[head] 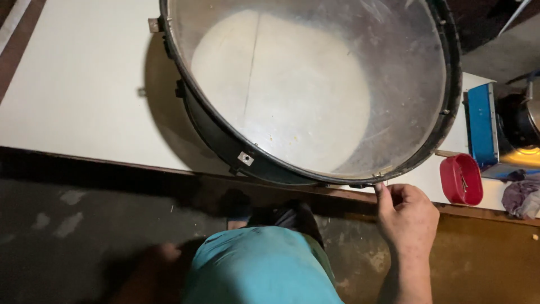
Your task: The person uses a wrench to tighten bolts on the rim of a large metal bowl. They rotate the bowl to access different bolts and tighten them sequentially.
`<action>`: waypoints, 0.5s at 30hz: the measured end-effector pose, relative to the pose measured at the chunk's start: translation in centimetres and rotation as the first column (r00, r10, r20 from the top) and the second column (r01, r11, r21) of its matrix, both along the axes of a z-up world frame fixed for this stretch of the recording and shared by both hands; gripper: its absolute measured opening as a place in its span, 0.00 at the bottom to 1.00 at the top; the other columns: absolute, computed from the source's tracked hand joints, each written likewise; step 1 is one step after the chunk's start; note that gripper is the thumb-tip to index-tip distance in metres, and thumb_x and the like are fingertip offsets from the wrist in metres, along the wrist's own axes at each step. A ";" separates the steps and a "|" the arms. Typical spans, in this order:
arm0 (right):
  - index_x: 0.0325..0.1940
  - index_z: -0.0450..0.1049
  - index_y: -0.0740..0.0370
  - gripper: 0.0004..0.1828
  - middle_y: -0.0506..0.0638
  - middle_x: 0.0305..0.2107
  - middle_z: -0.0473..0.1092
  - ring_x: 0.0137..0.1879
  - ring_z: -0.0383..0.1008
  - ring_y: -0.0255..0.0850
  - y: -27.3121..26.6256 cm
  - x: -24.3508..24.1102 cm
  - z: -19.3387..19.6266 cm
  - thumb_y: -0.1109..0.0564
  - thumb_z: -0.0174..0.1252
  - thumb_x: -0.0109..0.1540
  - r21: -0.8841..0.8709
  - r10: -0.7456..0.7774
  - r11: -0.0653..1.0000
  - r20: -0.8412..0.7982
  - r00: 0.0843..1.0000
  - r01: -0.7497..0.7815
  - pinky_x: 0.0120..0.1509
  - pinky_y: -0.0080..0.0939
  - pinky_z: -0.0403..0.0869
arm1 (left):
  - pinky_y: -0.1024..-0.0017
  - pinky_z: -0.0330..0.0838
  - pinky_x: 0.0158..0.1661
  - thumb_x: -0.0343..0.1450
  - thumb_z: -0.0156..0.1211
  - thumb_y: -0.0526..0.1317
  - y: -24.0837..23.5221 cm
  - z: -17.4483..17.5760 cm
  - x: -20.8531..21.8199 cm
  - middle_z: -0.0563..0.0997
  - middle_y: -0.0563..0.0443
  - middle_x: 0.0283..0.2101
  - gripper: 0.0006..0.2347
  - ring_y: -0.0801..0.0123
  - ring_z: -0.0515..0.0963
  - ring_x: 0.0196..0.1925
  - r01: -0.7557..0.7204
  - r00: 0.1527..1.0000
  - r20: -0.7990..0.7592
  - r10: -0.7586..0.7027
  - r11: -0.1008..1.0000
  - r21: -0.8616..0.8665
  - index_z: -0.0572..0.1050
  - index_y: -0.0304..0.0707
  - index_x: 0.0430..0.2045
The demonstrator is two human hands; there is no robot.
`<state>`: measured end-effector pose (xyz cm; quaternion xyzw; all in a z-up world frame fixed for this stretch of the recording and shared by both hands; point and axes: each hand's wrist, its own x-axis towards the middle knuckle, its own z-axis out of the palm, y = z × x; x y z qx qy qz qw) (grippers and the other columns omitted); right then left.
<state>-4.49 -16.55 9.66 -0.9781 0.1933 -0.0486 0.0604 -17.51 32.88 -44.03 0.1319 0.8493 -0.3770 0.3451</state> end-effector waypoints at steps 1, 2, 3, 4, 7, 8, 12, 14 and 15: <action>0.34 0.81 0.57 0.18 0.51 0.28 0.78 0.36 0.78 0.50 0.1 0.0 0.0 0.41 0.62 0.65 -0.005 0.045 0.999 0.028 0.999 -0.045 0.46 0.50 0.72 | 0.57 0.70 0.55 0.78 0.49 0.45 -0.1 0.3 0.1 0.75 0.46 0.55 0.12 0.57 0.75 0.54 0.358 0.916 0.175 -0.361 0.932 0.048 0.72 0.48 0.54; 0.34 0.81 0.57 0.16 0.50 0.29 0.77 0.36 0.77 0.48 0.0 0.0 0.1 0.43 0.63 0.64 -0.014 0.094 0.996 0.053 0.994 -0.093 0.46 0.49 0.73 | 0.60 0.71 0.52 0.76 0.51 0.45 -0.6 0.6 0.0 0.77 0.49 0.50 0.10 0.60 0.77 0.50 0.650 0.682 0.319 -0.658 0.745 0.150 0.75 0.48 0.47; 0.34 0.81 0.57 0.16 0.50 0.29 0.77 0.36 0.77 0.48 0.7 0.1 1.3 0.43 0.63 0.64 -0.016 0.092 0.996 0.054 0.994 -0.091 0.46 0.49 0.73 | 0.60 0.71 0.52 0.76 0.51 0.45 -1.6 1.3 0.0 0.77 0.49 0.50 0.10 0.60 0.77 0.50 0.651 0.680 0.321 -0.659 0.744 0.149 0.75 0.48 0.47; 0.35 0.82 0.57 0.18 0.48 0.29 0.78 0.36 0.78 0.44 1.4 0.1 2.4 0.40 0.63 0.63 0.081 -0.005 0.997 -0.001 1.000 0.005 0.47 0.46 0.73 | 0.64 0.73 0.47 0.73 0.55 0.45 -2.3 2.1 -0.3 0.80 0.52 0.42 0.07 0.64 0.79 0.43 0.872 0.142 0.429 -0.892 0.318 0.372 0.79 0.49 0.37; 0.36 0.83 0.57 0.19 0.47 0.30 0.79 0.34 0.77 0.41 0.9 0.1 1.6 0.39 0.64 0.63 0.120 -0.027 0.992 -0.033 0.999 0.031 0.46 0.43 0.73 | 0.67 0.75 0.44 0.72 0.58 0.46 -3.6 6.0 0.8 0.84 0.53 0.39 0.09 0.66 0.82 0.39 0.834 -0.426 0.503 -0.752 -0.112 0.540 0.83 0.46 0.33; 0.36 0.82 0.58 0.18 0.49 0.30 0.79 0.33 0.75 0.43 0.2 0.3 0.9 0.41 0.64 0.65 0.064 0.046 0.997 0.005 0.999 -0.046 0.43 0.45 0.72 | 0.65 0.75 0.46 0.73 0.57 0.47 -4.0 7.6 2.1 0.85 0.49 0.43 0.11 0.63 0.83 0.43 0.875 -0.400 0.608 -0.686 -0.089 0.476 0.83 0.43 0.39; 0.44 0.81 0.59 0.11 0.52 0.38 0.79 0.45 0.78 0.49 -0.6 -0.2 0.6 0.51 0.63 0.62 -0.003 0.239 0.971 0.094 0.966 -0.240 0.49 0.50 0.74 | 0.67 0.73 0.46 0.76 0.53 0.46 -7.0 12.5 3.6 0.81 0.51 0.44 0.11 0.65 0.81 0.44 0.907 -0.366 0.617 -0.696 -0.118 0.404 0.80 0.45 0.43; 0.47 0.83 0.56 0.13 0.48 0.36 0.79 0.36 0.78 0.38 -0.6 -0.7 1.4 0.52 0.63 0.60 0.183 0.162 0.967 0.107 0.981 -0.180 0.47 0.38 0.75 | 0.64 0.73 0.49 0.71 0.58 0.49 -7.2 9.5 2.9 0.85 0.45 0.44 0.13 0.56 0.84 0.46 0.867 -0.453 0.605 -0.655 -0.166 0.470 0.81 0.41 0.37; 0.47 0.83 0.56 0.13 0.48 0.36 0.79 0.36 0.78 0.38 0.0 -0.3 2.1 0.52 0.63 0.60 0.182 0.167 0.966 0.106 0.980 -0.184 0.47 0.38 0.75 | 0.64 0.73 0.49 0.71 0.58 0.49 -7.3 9.1 3.1 0.85 0.45 0.44 0.13 0.56 0.84 0.46 0.868 -0.450 0.606 -0.656 -0.161 0.470 0.81 0.41 0.37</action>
